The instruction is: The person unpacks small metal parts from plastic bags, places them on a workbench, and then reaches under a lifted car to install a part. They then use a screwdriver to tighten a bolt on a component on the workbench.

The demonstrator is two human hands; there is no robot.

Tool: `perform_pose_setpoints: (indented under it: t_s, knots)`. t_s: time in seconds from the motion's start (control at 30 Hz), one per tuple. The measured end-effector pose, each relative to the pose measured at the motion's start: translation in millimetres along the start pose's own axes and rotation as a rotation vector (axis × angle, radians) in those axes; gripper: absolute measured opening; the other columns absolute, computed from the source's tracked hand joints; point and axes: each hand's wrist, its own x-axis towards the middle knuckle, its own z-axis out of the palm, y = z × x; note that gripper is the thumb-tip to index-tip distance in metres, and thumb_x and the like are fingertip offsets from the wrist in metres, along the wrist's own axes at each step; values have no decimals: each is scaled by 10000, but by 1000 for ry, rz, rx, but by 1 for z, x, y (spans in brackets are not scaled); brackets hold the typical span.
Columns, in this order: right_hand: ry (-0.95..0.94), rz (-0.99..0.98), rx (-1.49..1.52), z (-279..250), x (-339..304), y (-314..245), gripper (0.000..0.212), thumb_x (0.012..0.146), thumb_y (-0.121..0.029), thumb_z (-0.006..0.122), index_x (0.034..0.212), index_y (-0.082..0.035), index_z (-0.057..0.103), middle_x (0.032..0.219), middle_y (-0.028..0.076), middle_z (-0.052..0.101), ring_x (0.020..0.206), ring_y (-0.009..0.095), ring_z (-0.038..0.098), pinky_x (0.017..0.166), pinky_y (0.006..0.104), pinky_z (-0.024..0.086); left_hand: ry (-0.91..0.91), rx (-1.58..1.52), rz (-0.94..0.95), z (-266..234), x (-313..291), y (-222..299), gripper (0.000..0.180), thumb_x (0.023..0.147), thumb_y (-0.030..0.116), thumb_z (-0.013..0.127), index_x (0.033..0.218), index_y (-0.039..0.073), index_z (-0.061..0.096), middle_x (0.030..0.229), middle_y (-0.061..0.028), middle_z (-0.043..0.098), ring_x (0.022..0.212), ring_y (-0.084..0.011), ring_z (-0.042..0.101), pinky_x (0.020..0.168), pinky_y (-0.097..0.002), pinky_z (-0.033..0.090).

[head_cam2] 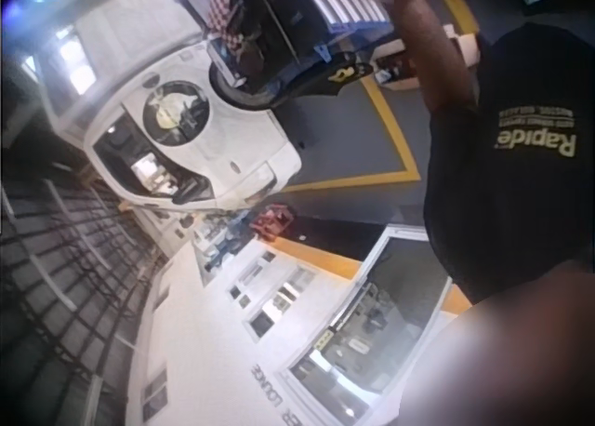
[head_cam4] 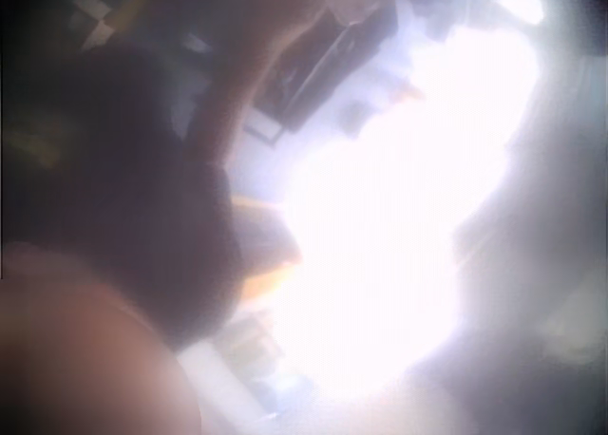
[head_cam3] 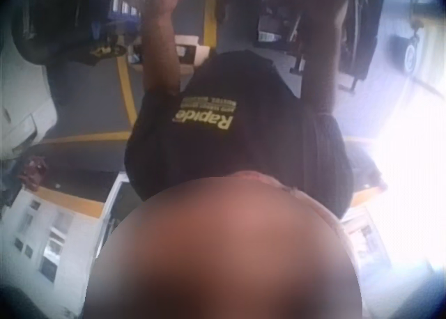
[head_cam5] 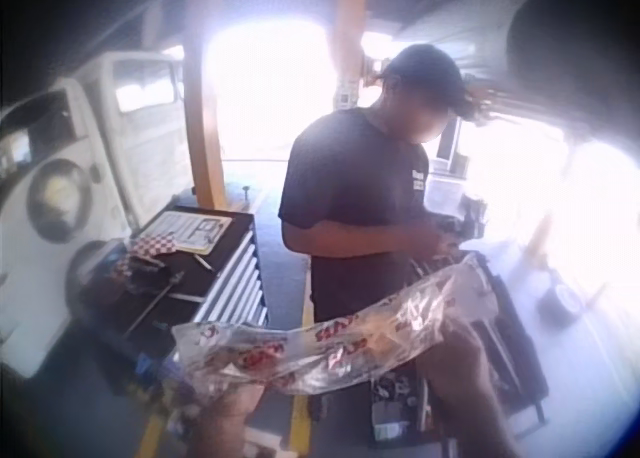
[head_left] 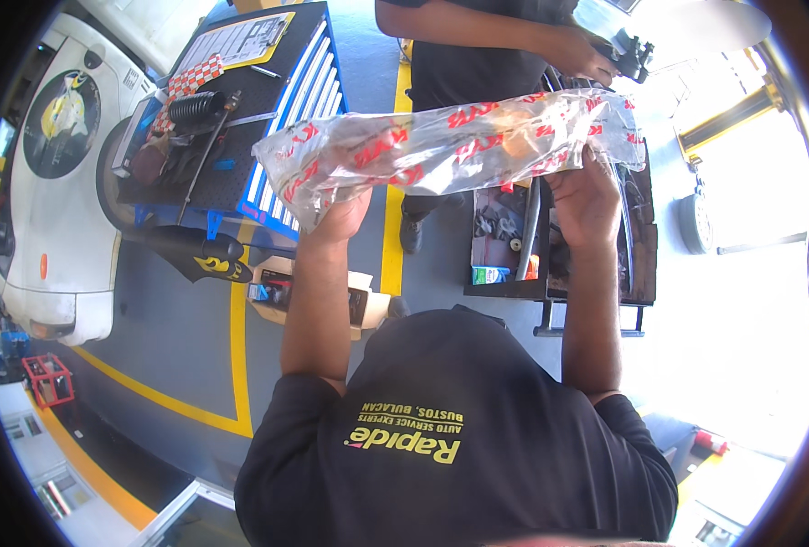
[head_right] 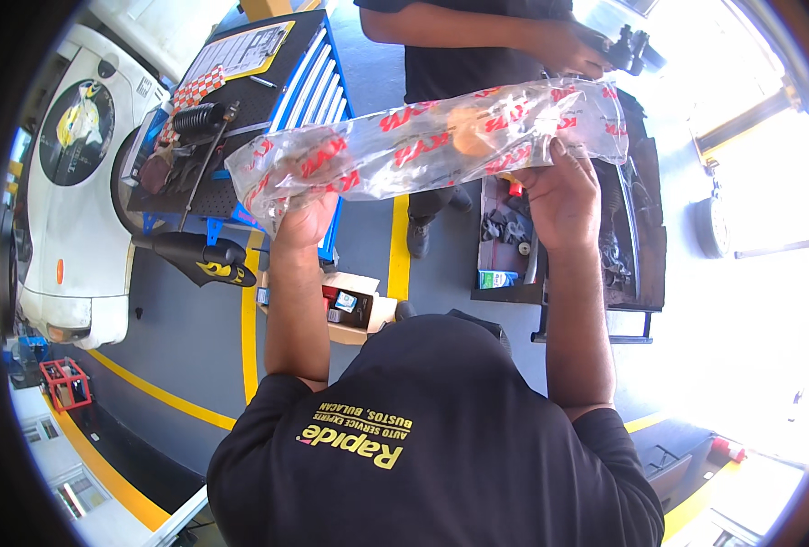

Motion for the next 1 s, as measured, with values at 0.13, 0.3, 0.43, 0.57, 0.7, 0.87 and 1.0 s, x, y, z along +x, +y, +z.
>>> perform_pose_setpoints:
  t_s: [0.13, 0.3, 0.43, 0.57, 0.7, 0.87, 1.0]
  knots:
    - [-11, -4, 77, 5, -4, -2, 425, 1018, -108, 581, 1411, 30, 497, 1308, 165, 669, 1197, 291, 680, 1000, 480, 566, -58, -163, -104, -5, 6, -3, 562, 863, 277, 843, 1354, 74, 660, 1361, -142, 653, 1306, -301, 616, 1181, -482, 428]
    - [-47, 18, 46, 8, -6, 1, 425, 998, -87, 631, 1403, -44, 510, 1299, 106, 667, 1150, 237, 695, 939, 393, 582, -61, 47, -86, -23, 7, -15, 529, 882, 161, 842, 1361, 89, 629, 1321, -73, 670, 1224, -225, 648, 1069, -409, 522]
    - [-84, 7, 96, 10, -5, 1, 477, 994, -103, 649, 1436, -47, 479, 1289, 101, 666, 1158, 224, 685, 945, 373, 572, -82, 10, -92, -32, 4, -21, 502, 903, 82, 821, 1362, 111, 620, 1322, -54, 668, 1225, -196, 643, 1033, -385, 553]
    - [-126, 27, 116, 12, -4, 0, 502, 1000, -123, 643, 1460, -48, 456, 1292, 95, 662, 1158, 210, 672, 936, 356, 561, -91, -78, -82, -18, 7, -17, 511, 887, 56, 830, 1351, 122, 628, 1312, -54, 669, 1214, -195, 649, 1034, -389, 554]
    - [-155, 30, 155, 16, -6, 3, 497, 1008, -150, 636, 1459, -43, 456, 1298, 91, 658, 1145, 205, 668, 916, 349, 556, 178, -58, -80, 1, 11, -15, 511, 848, 118, 860, 1314, 105, 649, 1271, -69, 700, 1196, -213, 659, 1069, -435, 539]
    - [-116, 59, 168, 17, -3, 1, 491, 1008, -179, 645, 1450, -53, 471, 1300, 92, 658, 1145, 211, 671, 897, 334, 561, 35, -27, -228, -8, 1, -13, 441, 886, 95, 835, 1282, 104, 641, 1254, -53, 680, 1162, -195, 653, 1000, -411, 559]
    - [-135, 58, 201, 15, -4, 1, 469, 1016, -198, 640, 1438, -64, 488, 1315, 93, 657, 1138, 217, 674, 887, 327, 564, 5, 94, -129, -16, -3, -21, 525, 838, 120, 872, 1312, 90, 650, 1279, -73, 699, 1219, -223, 658, 1060, -437, 544]
